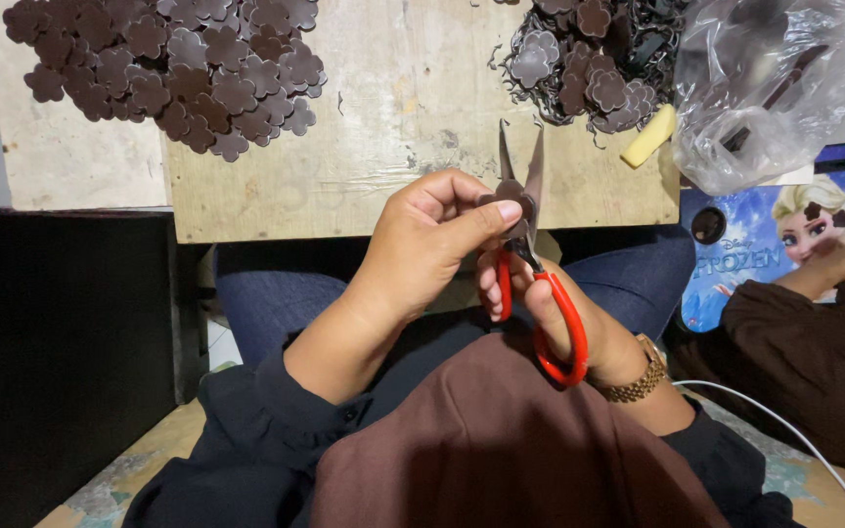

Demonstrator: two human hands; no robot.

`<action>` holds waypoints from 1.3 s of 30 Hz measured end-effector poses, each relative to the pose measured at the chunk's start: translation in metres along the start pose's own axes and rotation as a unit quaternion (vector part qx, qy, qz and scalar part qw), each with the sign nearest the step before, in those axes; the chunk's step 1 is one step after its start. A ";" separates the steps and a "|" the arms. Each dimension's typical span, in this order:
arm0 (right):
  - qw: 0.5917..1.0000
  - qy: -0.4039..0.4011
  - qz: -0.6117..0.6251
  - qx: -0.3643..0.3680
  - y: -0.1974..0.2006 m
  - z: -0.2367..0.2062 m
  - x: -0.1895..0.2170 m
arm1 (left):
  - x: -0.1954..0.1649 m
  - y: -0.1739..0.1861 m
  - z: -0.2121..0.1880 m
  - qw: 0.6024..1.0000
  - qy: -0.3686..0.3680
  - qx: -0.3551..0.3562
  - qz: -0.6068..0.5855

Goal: The person uses red-handled scissors to trim the edges of small, dark brown, flower-shaped pieces. They pick up each piece, trim it, and place it on a pile on the wooden table.

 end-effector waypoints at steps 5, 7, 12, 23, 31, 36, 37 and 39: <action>1.000 -0.010 -0.010 -0.014 0.003 -0.002 -0.004 | -0.001 0.003 0.001 0.999 -0.022 0.000 0.023; 0.999 -0.013 0.006 -0.030 0.002 -0.002 -0.007 | -0.001 0.004 0.002 0.999 -0.028 0.000 0.020; 0.995 -0.013 0.058 -0.077 -0.005 0.001 -0.018 | 0.004 0.003 0.003 0.999 -0.033 0.004 -0.014; 0.997 -0.020 0.049 -0.054 0.002 -0.003 -0.013 | 0.008 0.013 0.009 0.997 -0.063 -0.020 0.046; 0.994 -0.044 0.034 -0.095 0.011 -0.002 -0.012 | -0.005 0.019 0.007 0.989 -0.019 -0.028 0.143; 0.982 -0.013 -0.039 -0.182 0.018 0.004 -0.002 | 0.001 0.018 0.009 0.992 0.029 0.002 0.120; 0.981 -0.003 -0.012 -0.194 0.019 0.006 -0.001 | 0.002 0.018 0.010 0.993 0.039 0.006 0.108; 0.975 0.015 0.041 -0.219 0.020 0.011 0.001 | 0.005 0.017 0.011 0.994 0.061 0.015 0.084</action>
Point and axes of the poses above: each hand's wrist, its own z-axis towards the middle knuckle, its own y-axis out of the back of the hand, x = y × z, the point moved 3 cm from there along z, towards the middle knuckle, and after that the axes turned 10 degrees about -z, right-handed, at the moved point
